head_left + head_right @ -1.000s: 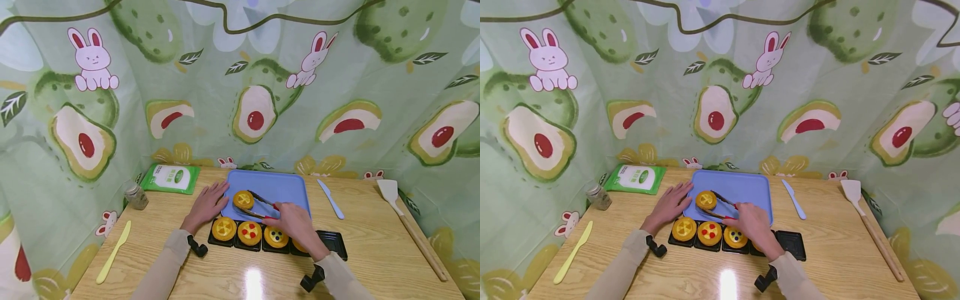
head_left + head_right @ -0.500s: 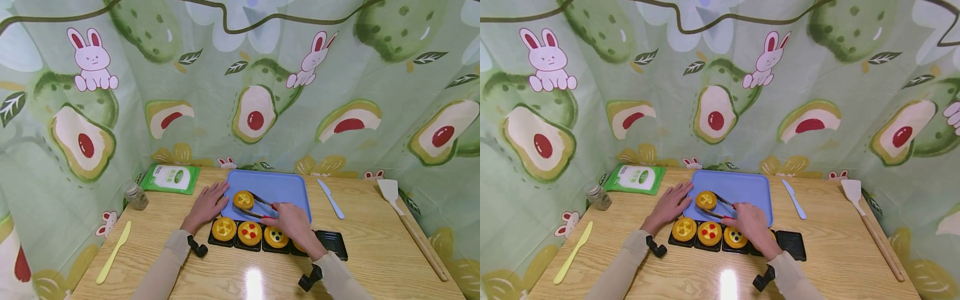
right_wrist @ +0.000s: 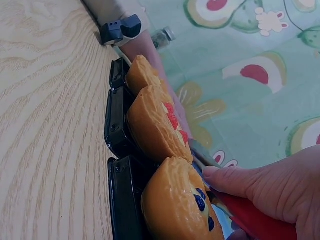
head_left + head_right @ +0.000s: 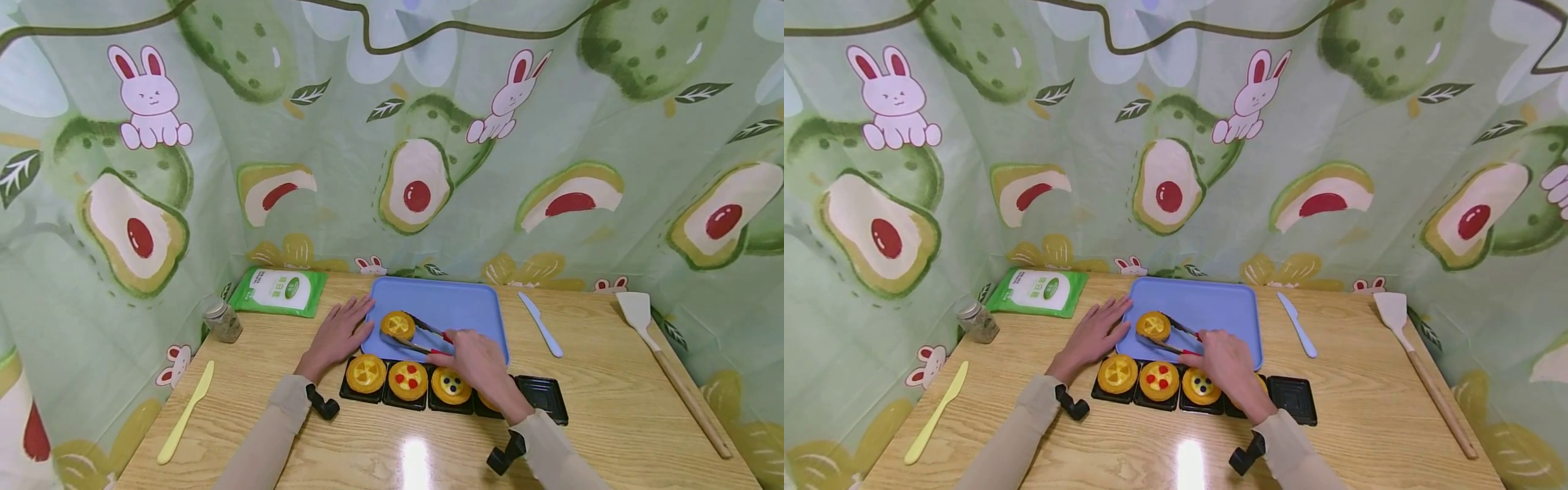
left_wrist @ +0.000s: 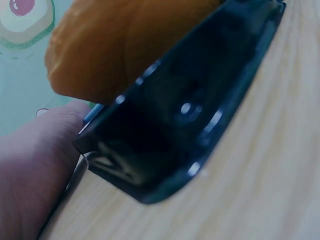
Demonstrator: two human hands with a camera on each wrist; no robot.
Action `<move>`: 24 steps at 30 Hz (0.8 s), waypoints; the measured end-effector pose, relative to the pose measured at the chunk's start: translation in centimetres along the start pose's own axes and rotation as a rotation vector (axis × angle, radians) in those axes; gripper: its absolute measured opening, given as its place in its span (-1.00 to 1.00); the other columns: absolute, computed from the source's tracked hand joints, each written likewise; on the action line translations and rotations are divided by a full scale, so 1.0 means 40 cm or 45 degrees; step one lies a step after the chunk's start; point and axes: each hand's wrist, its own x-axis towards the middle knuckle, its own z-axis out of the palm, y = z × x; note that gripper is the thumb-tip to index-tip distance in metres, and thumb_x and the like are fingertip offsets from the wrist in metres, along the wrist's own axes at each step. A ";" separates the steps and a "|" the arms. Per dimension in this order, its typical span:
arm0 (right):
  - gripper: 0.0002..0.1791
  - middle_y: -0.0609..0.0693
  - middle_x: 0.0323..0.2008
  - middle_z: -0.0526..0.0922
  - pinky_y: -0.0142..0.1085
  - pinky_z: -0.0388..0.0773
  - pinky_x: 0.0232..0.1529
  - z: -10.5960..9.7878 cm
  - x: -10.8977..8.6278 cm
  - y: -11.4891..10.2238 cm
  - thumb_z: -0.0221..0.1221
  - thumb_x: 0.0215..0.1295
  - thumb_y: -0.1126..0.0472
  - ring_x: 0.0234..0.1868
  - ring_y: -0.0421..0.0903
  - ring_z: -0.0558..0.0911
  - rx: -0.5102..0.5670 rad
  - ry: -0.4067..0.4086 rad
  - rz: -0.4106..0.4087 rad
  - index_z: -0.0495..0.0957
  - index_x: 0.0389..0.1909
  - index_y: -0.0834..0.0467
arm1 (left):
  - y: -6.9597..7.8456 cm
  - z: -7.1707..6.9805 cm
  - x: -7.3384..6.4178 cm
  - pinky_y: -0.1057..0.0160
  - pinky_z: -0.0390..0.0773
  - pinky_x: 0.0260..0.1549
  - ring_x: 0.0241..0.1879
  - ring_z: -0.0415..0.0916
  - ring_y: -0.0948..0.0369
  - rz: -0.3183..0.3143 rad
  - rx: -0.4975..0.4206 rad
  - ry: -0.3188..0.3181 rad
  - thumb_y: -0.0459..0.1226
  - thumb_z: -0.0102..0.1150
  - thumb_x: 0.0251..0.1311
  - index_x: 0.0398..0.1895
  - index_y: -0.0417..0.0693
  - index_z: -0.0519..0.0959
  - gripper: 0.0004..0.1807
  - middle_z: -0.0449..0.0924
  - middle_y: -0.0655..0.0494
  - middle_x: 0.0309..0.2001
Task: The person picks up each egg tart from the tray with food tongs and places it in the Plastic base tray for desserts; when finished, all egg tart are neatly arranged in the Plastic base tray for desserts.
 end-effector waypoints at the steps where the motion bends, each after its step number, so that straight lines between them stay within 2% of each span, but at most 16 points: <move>1: -0.40 -0.16 -0.70 0.11 -0.36 -0.03 -0.70 0.001 0.000 0.000 0.45 0.16 -0.29 -0.78 -0.20 0.19 -0.003 0.007 -0.005 0.36 -0.59 0.03 | 0.000 0.000 0.000 -0.16 -0.09 0.59 0.66 -0.05 0.06 0.000 0.000 0.001 0.18 -0.21 0.61 0.69 0.25 0.13 -0.31 0.05 0.28 0.66; 8: -0.38 -0.17 -0.69 0.07 -0.38 -0.05 -0.70 0.002 -0.002 0.000 0.45 0.16 -0.29 -0.77 -0.21 0.18 -0.028 0.050 -0.031 0.31 -0.61 0.02 | 0.007 -0.006 -0.001 -0.16 -0.09 0.59 0.65 -0.05 0.05 -0.003 0.004 -0.001 0.17 -0.20 0.61 0.69 0.24 0.13 -0.32 0.04 0.28 0.66; 15: -0.44 -0.16 -0.70 0.12 -0.38 -0.03 -0.71 0.003 -0.007 0.002 0.43 0.19 -0.29 -0.79 -0.18 0.22 -0.035 0.046 -0.039 0.40 -0.56 0.02 | 0.014 -0.010 -0.002 -0.17 -0.09 0.59 0.65 -0.03 0.02 -0.003 -0.014 0.007 0.14 -0.16 0.61 0.68 0.21 0.16 -0.33 0.07 0.24 0.66; 20: -0.50 -0.13 -0.71 0.24 -0.36 0.06 -0.71 -0.002 -0.006 0.001 0.43 0.20 -0.27 -0.77 -0.16 0.29 0.010 0.012 0.000 0.51 -0.49 0.05 | 0.013 -0.008 -0.003 -0.17 -0.07 0.58 0.65 -0.02 0.02 0.002 -0.010 0.018 0.14 -0.17 0.61 0.68 0.20 0.17 -0.33 0.10 0.23 0.65; 24: -0.52 -0.11 -0.68 0.35 -0.33 0.18 -0.70 -0.009 -0.008 0.000 0.43 0.21 -0.26 -0.72 -0.14 0.35 0.042 -0.001 0.032 0.52 -0.47 0.03 | 0.012 -0.008 -0.004 -0.19 -0.04 0.57 0.64 0.02 -0.01 0.017 -0.024 0.037 0.12 -0.15 0.61 0.66 0.16 0.20 -0.34 0.14 0.19 0.64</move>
